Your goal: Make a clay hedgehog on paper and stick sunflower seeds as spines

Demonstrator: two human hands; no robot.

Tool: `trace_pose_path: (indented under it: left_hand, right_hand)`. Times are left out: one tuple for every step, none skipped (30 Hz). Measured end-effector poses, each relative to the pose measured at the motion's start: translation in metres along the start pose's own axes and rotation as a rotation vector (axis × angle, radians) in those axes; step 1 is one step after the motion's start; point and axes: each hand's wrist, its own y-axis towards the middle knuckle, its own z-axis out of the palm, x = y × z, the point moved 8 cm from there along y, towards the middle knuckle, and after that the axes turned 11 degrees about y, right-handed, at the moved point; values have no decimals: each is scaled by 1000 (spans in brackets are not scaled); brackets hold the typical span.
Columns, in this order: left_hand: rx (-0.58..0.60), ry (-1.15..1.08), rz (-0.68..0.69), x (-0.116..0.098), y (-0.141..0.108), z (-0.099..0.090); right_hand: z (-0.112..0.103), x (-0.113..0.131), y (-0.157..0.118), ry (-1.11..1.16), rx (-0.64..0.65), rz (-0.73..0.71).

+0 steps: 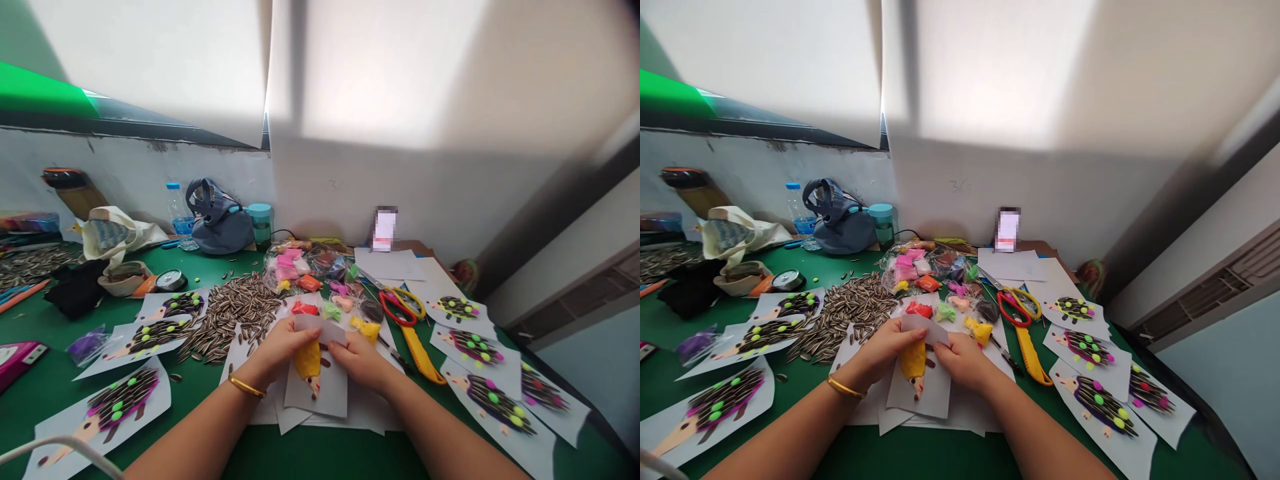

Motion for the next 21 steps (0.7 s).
trace_pose_path:
  left_hand:
    - [5, -9, 2, 0, 0, 0]
    - [12, -20, 6, 0, 0, 0]
    - [15, -35, 14, -1, 0, 0]
    - [6, -55, 27, -2, 1, -1]
    - [-11, -77, 44, -4, 1, -4]
    - [-35, -98, 60, -6, 2, -6]
    - [-61, -112, 72, -7, 2, -9]
    - [-81, -118, 76, -7, 3, -12]
    - [-89, -116, 74, -7, 4, -13]
    - [-89, -109, 69, -6, 4, -14]
    - [-88, -101, 63, -5, 5, -14]
    - [-90, -97, 58, -4, 6, -15]
    - [-96, -96, 54, -2, 6, -16]
    - [-105, -99, 50, 0, 6, -17]
    - [-118, -101, 45, 1, 7, -18]
    - [-132, -100, 42, 3, 7, -20]
    - [-145, -98, 40, 3, 7, -20]
    - [-150, -97, 41, 3, 7, -20]
    - [-148, -99, 43, 2, 6, -19]
    - [-135, -106, 44, 1, 6, -17]
    - [-114, -117, 43, 0, 5, -14]
  right_hand:
    - [-1, 0, 0, 19, -10, -1]
    - [-2, 1, 0, 43, -25, 2]
    - [-4, 0, 0, 74, -41, 9]
    - [-6, -1, 0, 111, -60, 25]
    - [-8, -3, 0, 151, -80, 48]
    - [-9, -5, 0, 191, -99, 76]
    - [-11, -7, -1, 228, -119, 102]
    - [-12, -8, -1, 258, -139, 125]
    - [-13, -10, -1, 280, -157, 143]
    - [-14, -10, -2, 291, -170, 155]
    - [-14, -11, -2, 294, -177, 163]
    - [-14, -11, -2, 291, -180, 168]
    - [-14, -11, -2, 284, -178, 169]
    - [-13, -11, -2, 276, -172, 165]
    - [-13, -10, -2, 268, -166, 159]
    - [-12, -10, -2, 260, -162, 152]
    - [-12, -9, -2, 253, -160, 147]
    - [-12, -9, -2, 248, -161, 143]
    - [-12, -9, -2, 243, -161, 139]
    - [-12, -9, -2, 240, -159, 133]
    - [-12, -9, -1, 241, -154, 126]
